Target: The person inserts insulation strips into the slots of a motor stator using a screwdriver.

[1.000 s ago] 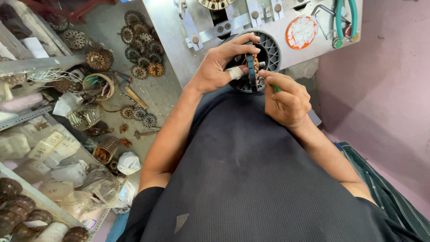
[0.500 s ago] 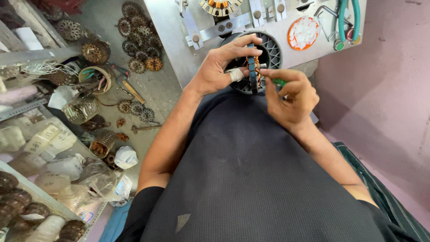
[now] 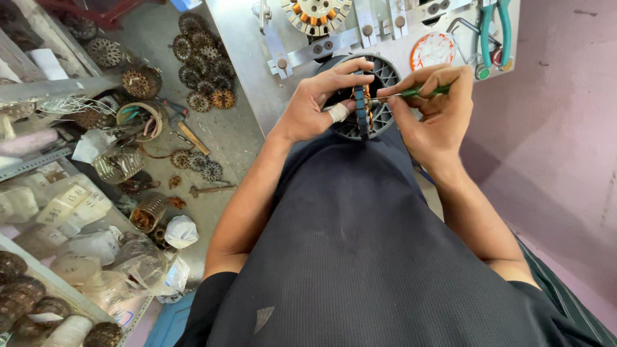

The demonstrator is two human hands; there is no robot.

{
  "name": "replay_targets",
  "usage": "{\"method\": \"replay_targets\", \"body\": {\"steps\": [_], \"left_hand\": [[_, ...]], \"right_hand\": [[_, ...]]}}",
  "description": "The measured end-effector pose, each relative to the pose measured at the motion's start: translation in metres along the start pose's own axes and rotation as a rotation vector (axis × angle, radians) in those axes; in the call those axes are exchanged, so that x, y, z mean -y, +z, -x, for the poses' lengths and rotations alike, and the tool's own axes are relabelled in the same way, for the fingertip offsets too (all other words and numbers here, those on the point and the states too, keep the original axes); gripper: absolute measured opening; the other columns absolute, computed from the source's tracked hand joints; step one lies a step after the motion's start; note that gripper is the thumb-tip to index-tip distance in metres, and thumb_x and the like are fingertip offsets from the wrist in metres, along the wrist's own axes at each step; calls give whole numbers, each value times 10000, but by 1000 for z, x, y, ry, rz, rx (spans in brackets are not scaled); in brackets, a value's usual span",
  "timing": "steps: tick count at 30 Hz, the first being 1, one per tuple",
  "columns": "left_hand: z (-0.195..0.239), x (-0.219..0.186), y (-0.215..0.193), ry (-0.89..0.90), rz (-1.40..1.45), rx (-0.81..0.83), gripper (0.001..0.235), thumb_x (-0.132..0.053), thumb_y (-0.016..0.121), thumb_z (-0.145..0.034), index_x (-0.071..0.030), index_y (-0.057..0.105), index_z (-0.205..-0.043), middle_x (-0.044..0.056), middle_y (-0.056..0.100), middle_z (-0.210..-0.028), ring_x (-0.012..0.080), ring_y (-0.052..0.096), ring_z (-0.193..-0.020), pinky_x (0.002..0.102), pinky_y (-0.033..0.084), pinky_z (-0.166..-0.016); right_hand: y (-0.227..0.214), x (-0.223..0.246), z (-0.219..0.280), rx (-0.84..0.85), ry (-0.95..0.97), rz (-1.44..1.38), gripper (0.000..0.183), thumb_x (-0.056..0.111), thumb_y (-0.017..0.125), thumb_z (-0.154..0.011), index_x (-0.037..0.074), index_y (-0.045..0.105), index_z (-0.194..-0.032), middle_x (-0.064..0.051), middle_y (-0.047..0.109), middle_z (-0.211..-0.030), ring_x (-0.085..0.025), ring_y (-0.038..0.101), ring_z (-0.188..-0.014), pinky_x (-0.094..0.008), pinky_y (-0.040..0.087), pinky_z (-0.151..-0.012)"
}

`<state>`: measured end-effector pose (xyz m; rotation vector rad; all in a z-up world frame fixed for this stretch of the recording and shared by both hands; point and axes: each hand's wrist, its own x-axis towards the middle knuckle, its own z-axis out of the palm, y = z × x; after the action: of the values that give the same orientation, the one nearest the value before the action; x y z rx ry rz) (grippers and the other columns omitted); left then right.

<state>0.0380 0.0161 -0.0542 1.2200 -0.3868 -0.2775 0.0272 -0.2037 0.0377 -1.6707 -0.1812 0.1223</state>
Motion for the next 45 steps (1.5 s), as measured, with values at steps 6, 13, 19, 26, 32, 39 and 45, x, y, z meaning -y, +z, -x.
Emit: {"method": "replay_targets", "body": {"steps": [6, 13, 19, 26, 32, 39, 45], "left_hand": [[1, -6, 5, -6, -77, -39, 501, 152, 668, -937, -109, 669, -1365, 44, 589, -1507, 183, 579, -1414, 328, 522, -1186], [-2, -15, 4, 51, -188, -62, 510, 132, 661, -891, -91, 659, -1349, 64, 603, -1495, 212, 567, -1436, 348, 462, -1220], [2, -18, 9, 15, -133, -101, 500, 83, 638, -862, -72, 660, -1337, 79, 614, -1486, 204, 610, -1369, 333, 481, -1176], [0, -27, 18, -33, -166, -208, 543, -2, 622, -801, -61, 633, -1341, 101, 663, -1399, 225, 656, -1302, 330, 501, -1130], [-7, -34, 26, -3, -337, -243, 422, -20, 631, -793, -30, 670, -1213, 120, 703, -1318, 274, 709, -1231, 327, 530, -1090], [-11, -42, 29, -92, -298, -256, 360, -7, 617, -779, -9, 667, -1135, 105, 729, -1261, 264, 734, -1118, 325, 549, -1023], [-11, -42, 32, -23, -339, -265, 374, 16, 598, -776, -17, 661, -1143, 115, 699, -1305, 277, 692, -1234, 330, 517, -1073]], "right_hand": [[-11, 1, -20, 194, -7, 167, 402, -226, 643, -961, 22, 344, -1061, -161, 603, -1039, -233, 739, -999, -303, 651, -830], [9, 13, -8, 145, -474, 666, 278, -129, 758, -880, 34, 541, -943, -124, 718, -1035, -242, 707, -838, -340, 533, -698], [2, 17, -8, 4, -258, 615, 192, -79, 748, -900, 67, 738, -1026, -105, 666, -989, -187, 697, -819, -276, 544, -735], [8, -8, -25, 160, 152, 516, 150, 47, 785, -821, 17, 743, -962, -64, 679, -824, -135, 605, -684, -276, 480, -639], [9, -4, -32, 197, 192, 571, 150, 50, 762, -752, 18, 702, -886, -68, 646, -817, -136, 627, -703, -282, 501, -656], [11, 2, -36, 256, 178, 622, 146, 27, 743, -760, 14, 664, -881, -105, 597, -860, -210, 610, -724, -329, 493, -668], [14, -2, -26, 150, 90, 523, 122, 10, 721, -783, 22, 652, -884, -101, 613, -888, -229, 641, -789, -339, 513, -709]]}}
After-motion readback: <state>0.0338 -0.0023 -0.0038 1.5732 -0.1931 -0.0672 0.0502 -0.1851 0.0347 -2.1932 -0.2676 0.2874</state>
